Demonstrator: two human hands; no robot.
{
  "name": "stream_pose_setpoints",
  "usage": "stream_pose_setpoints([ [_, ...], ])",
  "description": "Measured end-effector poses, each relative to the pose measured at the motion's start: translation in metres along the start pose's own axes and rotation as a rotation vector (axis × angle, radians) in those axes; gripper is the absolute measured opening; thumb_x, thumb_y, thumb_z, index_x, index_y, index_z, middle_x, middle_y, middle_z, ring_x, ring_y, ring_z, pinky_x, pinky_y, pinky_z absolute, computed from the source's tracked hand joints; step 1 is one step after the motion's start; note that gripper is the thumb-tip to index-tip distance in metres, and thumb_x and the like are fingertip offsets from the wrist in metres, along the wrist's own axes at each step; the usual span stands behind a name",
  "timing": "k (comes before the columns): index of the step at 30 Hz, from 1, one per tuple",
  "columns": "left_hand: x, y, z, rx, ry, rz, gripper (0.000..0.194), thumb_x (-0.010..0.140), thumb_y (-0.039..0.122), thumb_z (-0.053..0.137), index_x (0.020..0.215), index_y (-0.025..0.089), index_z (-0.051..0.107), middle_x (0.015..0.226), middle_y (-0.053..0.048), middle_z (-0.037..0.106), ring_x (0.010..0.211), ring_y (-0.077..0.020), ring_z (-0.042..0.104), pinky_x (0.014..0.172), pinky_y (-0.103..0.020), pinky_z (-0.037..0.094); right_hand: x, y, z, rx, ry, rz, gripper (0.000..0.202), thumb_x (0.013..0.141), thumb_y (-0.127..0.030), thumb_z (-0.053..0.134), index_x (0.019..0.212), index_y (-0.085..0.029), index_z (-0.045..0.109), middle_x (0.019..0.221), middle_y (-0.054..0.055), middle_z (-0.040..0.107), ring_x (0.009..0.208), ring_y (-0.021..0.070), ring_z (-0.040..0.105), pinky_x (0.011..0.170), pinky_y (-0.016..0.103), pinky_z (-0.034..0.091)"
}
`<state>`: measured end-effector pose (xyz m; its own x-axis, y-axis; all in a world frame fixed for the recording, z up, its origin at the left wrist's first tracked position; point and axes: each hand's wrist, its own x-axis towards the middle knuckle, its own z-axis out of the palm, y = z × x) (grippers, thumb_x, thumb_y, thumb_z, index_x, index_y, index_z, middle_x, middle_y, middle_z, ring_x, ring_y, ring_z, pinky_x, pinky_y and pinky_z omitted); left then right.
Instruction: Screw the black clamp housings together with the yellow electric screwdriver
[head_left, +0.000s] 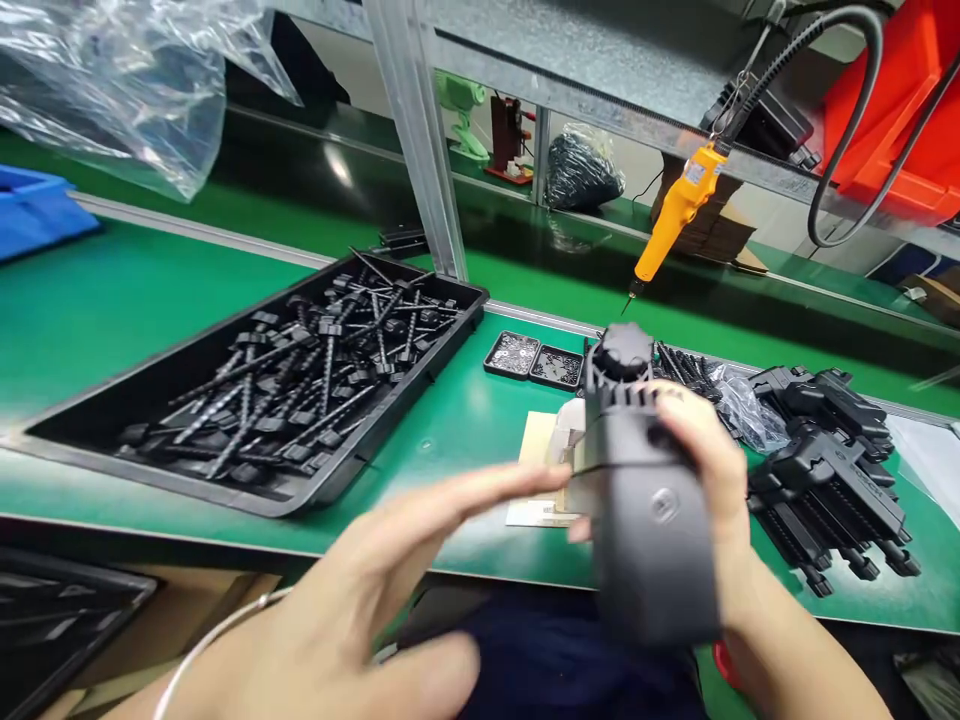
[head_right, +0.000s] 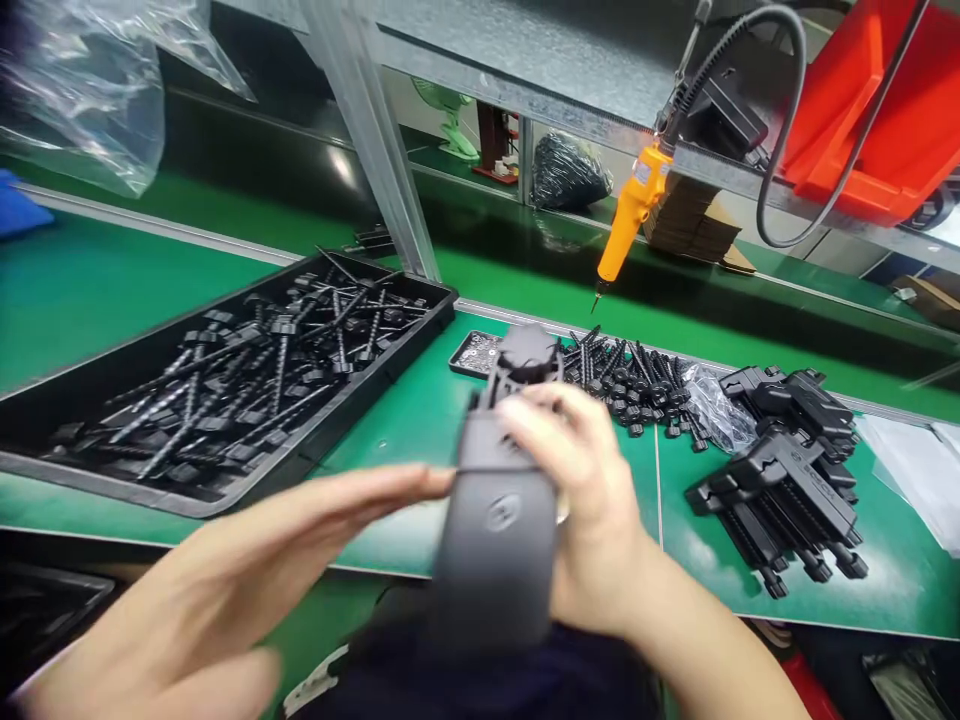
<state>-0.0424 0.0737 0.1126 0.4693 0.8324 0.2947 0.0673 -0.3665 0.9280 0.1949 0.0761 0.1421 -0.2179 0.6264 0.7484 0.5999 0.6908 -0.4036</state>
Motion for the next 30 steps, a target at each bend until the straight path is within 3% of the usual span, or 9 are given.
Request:
stream_pose_setpoints([
  [2,0.027,-0.007,0.002,0.123,-0.002,0.126,0.067,0.082,0.027,0.07,0.143,0.035,0.044,0.148,-0.006,0.051,0.137,-0.0313,0.048,0.117,-0.045,0.042,0.002,0.018,-0.003,0.11,0.058,0.046,0.069,0.089,-0.035,0.071,0.146,-0.03,0.032,0.131,0.011,0.049,0.123,0.0322,0.053,0.1,0.049,0.053],
  [5,0.062,-0.023,0.012,0.239,-0.01,0.189,0.081,0.077,0.03,0.076,0.147,0.026,0.034,0.152,-0.012,0.039,0.143,-0.0333,0.036,0.121,-0.051,0.031,-0.006,0.035,0.006,0.126,0.007,0.047,0.06,0.09,-0.032,0.07,0.141,-0.03,0.039,0.129,0.011,0.048,0.125,0.0312,0.049,0.102,0.049,0.05],
  [9,0.084,-0.047,0.033,0.189,-0.149,0.153,0.092,0.07,0.034,0.079,0.144,0.016,0.029,0.145,-0.02,0.039,0.135,-0.0369,0.042,0.113,-0.057,0.039,-0.016,0.042,0.014,0.21,-0.077,0.029,0.056,0.089,-0.029,0.07,0.138,-0.029,0.043,0.13,0.012,0.046,0.124,0.0305,0.049,0.098,0.049,0.051],
  [12,0.093,-0.061,0.046,0.142,-0.145,0.197,0.082,0.065,0.023,0.078,0.136,0.018,0.036,0.13,-0.015,0.048,0.121,-0.0332,0.052,0.103,-0.052,0.049,-0.015,0.045,0.012,0.256,-0.099,-0.005,0.058,0.089,-0.021,0.069,0.14,-0.031,0.043,0.133,0.011,0.043,0.124,0.0287,0.05,0.098,0.046,0.051],
  [16,0.104,-0.07,0.051,0.149,-0.123,0.276,0.078,0.057,0.019,0.08,0.126,0.018,0.044,0.124,-0.013,0.048,0.116,-0.0313,0.05,0.104,-0.05,0.047,-0.012,0.052,0.011,0.241,-0.172,-0.052,0.063,0.089,-0.01,0.065,0.142,-0.032,0.041,0.134,0.011,0.041,0.122,0.027,0.052,0.092,0.041,0.054],
  [21,0.107,-0.076,0.052,0.131,-0.096,0.379,0.065,0.06,0.022,0.078,0.119,0.019,0.05,0.124,-0.013,0.047,0.119,-0.0318,0.046,0.104,-0.048,0.046,-0.014,0.051,0.015,0.14,-0.187,0.026,0.063,0.089,-0.017,0.065,0.144,-0.034,0.038,0.131,0.012,0.046,0.117,0.0333,0.048,0.093,0.055,0.046],
  [24,0.105,-0.08,0.056,0.087,-0.031,0.392,0.056,0.063,0.023,0.076,0.113,0.019,0.053,0.118,-0.013,0.049,0.107,-0.0286,0.052,0.093,-0.045,0.052,-0.016,0.05,-0.002,0.151,-0.281,0.066,0.061,0.091,-0.02,0.065,0.144,-0.034,0.038,0.136,0.012,0.044,0.122,0.0346,0.045,0.096,0.057,0.045],
  [27,0.105,-0.081,0.059,0.08,-0.023,0.426,0.044,0.066,0.03,0.072,0.107,0.019,0.058,0.103,-0.01,0.056,0.1,-0.0278,0.054,0.088,-0.044,0.054,-0.01,0.072,-0.027,0.275,-0.479,0.189,0.046,0.096,-0.028,0.062,0.139,-0.029,0.047,0.137,0.013,0.051,0.124,0.0327,0.052,0.095,0.05,0.053],
  [30,0.107,-0.083,0.06,0.062,0.012,0.483,0.035,0.068,0.036,0.069,0.097,0.018,0.061,0.096,-0.01,0.059,0.099,-0.028,0.055,0.089,-0.043,0.055,0.012,0.115,-0.017,0.257,-0.321,0.293,0.02,0.099,-0.033,0.056,0.117,-0.028,0.063,0.104,0.007,0.07,0.089,0.0249,0.069,0.07,0.035,0.06],
])
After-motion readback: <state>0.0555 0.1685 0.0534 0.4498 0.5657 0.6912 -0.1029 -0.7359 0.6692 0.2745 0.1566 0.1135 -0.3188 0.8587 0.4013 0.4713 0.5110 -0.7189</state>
